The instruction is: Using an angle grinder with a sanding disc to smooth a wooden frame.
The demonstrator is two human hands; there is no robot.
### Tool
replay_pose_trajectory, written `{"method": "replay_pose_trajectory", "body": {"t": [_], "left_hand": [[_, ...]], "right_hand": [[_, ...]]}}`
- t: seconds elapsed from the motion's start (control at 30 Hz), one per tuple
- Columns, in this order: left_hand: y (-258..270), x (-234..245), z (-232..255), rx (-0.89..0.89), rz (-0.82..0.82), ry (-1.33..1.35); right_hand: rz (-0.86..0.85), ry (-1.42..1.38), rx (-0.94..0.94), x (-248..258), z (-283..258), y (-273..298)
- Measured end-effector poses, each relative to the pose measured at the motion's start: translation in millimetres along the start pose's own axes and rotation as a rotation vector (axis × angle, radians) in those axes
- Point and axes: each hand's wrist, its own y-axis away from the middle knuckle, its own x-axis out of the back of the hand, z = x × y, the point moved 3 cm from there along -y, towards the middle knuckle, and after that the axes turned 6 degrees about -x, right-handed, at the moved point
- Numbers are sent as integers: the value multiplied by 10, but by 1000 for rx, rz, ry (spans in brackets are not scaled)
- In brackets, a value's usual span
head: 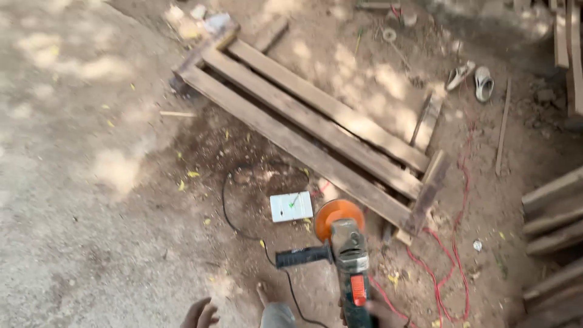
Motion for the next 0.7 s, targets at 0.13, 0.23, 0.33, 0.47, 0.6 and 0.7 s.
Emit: {"method": "replay_pose_trajectory", "body": {"t": [0.13,0.23,0.33,0.47,0.6,0.7], "left_hand": [[750,-498,3305,-273,-57,66],[431,-605,4077,-430,-262,-103],[358,-651,4983,-483,-390,-507],[-243,-733,5543,-481,-603,-805],[-671,-669,6078,-457,-692,-902],[-1029,-589,6541,-463,-616,-846]], "right_hand": [[29,298,56,-354,-281,-552],[1,271,48,-397,-259,-1080],[-84,302,105,-476,-462,-1567],[-96,433,73,-1025,-1134,-2003],[64,541,13,-1564,-1653,-2329],[178,600,40,-2003,-2239,-2549]]}}
